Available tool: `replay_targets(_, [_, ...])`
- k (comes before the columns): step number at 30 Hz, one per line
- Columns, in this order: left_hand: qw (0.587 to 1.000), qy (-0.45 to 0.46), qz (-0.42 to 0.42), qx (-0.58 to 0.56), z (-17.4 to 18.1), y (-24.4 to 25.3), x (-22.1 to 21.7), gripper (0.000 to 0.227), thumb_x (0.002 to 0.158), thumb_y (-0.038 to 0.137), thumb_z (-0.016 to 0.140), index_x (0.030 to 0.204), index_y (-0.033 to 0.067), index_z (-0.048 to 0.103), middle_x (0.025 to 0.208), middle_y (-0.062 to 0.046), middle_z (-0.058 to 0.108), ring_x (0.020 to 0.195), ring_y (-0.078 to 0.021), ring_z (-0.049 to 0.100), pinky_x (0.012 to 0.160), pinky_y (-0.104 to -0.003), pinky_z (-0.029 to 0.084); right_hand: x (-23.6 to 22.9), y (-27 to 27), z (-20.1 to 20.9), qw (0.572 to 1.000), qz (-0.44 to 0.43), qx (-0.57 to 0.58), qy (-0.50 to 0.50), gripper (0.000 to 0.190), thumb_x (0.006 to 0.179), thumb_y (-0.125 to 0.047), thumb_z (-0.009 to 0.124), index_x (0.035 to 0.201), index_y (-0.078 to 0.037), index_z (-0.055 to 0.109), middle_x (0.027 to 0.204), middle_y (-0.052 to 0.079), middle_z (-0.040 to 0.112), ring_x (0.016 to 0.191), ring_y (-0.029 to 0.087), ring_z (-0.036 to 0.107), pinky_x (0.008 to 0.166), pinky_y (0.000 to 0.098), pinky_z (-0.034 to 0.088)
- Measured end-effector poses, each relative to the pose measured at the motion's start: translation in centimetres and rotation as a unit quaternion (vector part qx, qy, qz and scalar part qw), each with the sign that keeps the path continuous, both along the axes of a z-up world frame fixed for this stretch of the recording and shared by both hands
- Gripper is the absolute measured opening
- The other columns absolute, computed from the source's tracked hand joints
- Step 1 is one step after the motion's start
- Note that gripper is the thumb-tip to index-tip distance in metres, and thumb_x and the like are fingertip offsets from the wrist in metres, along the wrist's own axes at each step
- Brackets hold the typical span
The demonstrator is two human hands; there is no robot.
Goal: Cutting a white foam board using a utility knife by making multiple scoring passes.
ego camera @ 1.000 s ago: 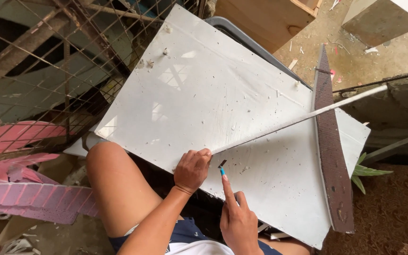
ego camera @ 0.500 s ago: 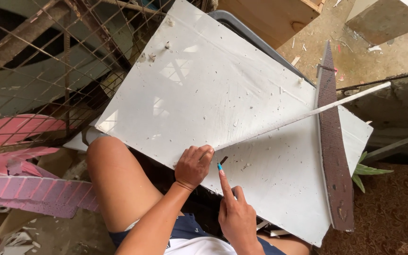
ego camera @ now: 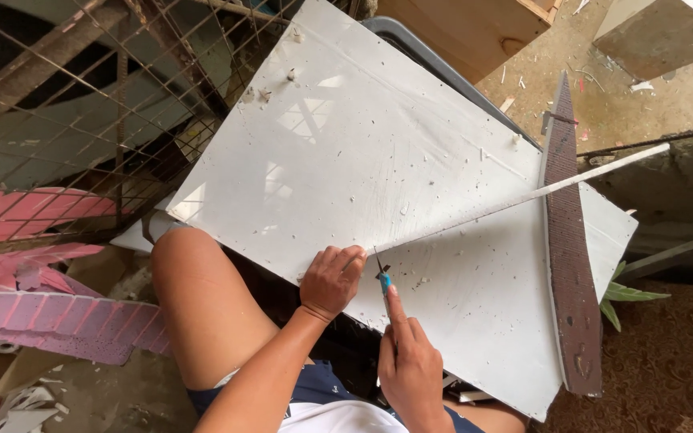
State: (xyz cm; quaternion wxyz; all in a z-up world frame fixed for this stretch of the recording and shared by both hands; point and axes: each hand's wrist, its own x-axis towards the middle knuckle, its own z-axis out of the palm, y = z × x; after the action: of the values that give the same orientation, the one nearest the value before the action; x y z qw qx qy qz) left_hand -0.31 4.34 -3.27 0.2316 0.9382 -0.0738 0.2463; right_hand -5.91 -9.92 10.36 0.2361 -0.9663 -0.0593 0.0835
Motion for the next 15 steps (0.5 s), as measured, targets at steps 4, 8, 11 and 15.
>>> replay_targets(4, [1.0,-0.004,0.004,-0.01,0.0,0.1,0.2,0.029,0.084,0.006,0.075,0.105,0.018,0.059,0.113,0.009,0.064,0.08,-0.0132,0.056,0.074,-0.028,0.051,0.6,-0.4,-1.0,1.0,-0.02,0.014,0.002,0.065,0.09,-0.004,0.06,0.151,-0.02,0.046,0.071,0.003,0.07,0.047,0.012,0.056,0.043,0.0318,0.042])
replay_targets(8, [1.0,-0.003,0.007,0.001,-0.1,-0.1,-0.1,0.03,0.086,0.007,0.074,0.108,0.0194,0.058,0.112,0.01,0.062,0.079,-0.013,0.054,0.073,-0.028,0.05,0.4,-0.6,-1.1,0.999,-0.016,0.023,0.016,0.066,0.089,-0.003,0.06,0.151,-0.02,0.047,0.077,0.004,0.074,0.05,0.014,0.06,0.046,0.0323,0.045])
replay_targets(11, [1.0,-0.001,0.005,0.0,-0.2,-0.1,0.0,0.03,0.086,0.008,0.074,0.109,0.0199,0.058,0.112,0.01,0.062,0.079,-0.0129,0.054,0.073,-0.028,0.051,0.4,-0.6,-1.4,0.999,-0.014,0.024,0.027,0.067,0.089,-0.003,0.06,0.151,-0.021,0.046,0.078,0.004,0.075,0.051,0.014,0.062,0.046,0.0321,0.045])
replay_targets(15, [1.0,-0.004,0.004,0.001,-0.2,-0.1,0.0,0.03,0.086,0.008,0.074,0.108,0.0191,0.058,0.112,0.01,0.062,0.079,-0.0131,0.054,0.073,-0.028,0.05,0.5,-0.3,-1.1,0.999,-0.019,0.006,0.034,0.065,0.09,-0.004,0.06,0.151,-0.019,0.045,0.082,0.005,0.077,0.051,0.014,0.065,0.046,0.0325,0.047])
